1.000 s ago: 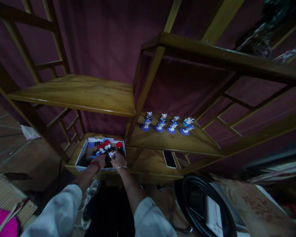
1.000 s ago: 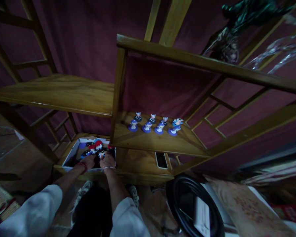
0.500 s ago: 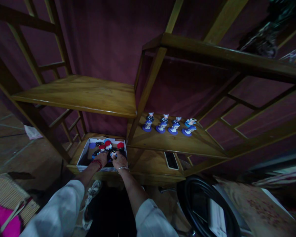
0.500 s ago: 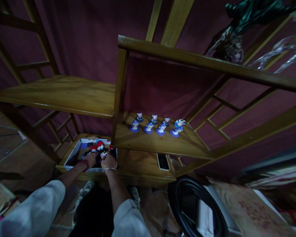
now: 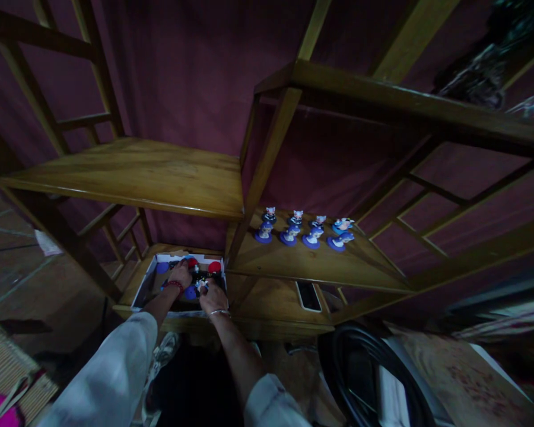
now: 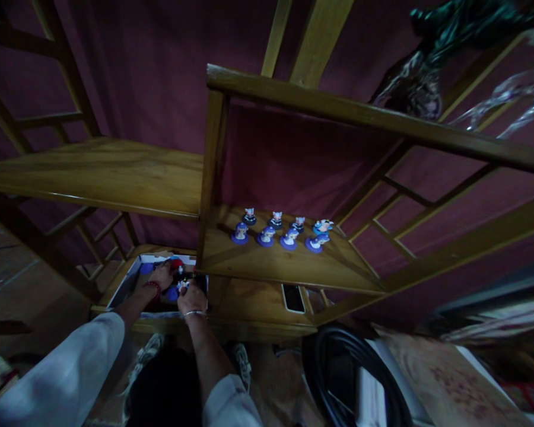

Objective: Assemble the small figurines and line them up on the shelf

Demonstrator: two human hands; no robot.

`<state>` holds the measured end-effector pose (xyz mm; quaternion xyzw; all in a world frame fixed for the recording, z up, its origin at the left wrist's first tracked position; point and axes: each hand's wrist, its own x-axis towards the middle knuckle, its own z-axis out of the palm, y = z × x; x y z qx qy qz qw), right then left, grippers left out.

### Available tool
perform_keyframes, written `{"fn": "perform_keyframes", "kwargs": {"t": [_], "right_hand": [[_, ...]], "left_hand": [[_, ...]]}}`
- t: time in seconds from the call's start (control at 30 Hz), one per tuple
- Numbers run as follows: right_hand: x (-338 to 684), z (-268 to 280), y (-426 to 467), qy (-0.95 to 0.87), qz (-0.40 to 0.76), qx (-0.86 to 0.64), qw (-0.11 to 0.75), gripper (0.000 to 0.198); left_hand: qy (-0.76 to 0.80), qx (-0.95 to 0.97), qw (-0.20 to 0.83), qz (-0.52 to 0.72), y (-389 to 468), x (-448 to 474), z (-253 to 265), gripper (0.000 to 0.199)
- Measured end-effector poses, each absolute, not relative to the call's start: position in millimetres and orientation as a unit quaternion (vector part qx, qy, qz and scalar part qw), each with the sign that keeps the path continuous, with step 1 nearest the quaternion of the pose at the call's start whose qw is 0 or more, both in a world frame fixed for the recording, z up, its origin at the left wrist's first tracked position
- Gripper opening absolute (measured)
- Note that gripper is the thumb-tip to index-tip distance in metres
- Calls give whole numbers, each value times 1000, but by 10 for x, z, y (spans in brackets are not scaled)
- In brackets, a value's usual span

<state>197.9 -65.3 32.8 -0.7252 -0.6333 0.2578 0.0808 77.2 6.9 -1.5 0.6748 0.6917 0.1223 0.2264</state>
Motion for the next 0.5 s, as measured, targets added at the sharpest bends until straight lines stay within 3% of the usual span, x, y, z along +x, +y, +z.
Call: {"fn": "perform_keyframes", "kwargs": {"t": [0.5], "right_hand": [[1984, 288, -659, -639, 251, -721, 93, 30]], "left_hand": [[727, 629, 221, 162, 206, 774, -154, 44]]}}
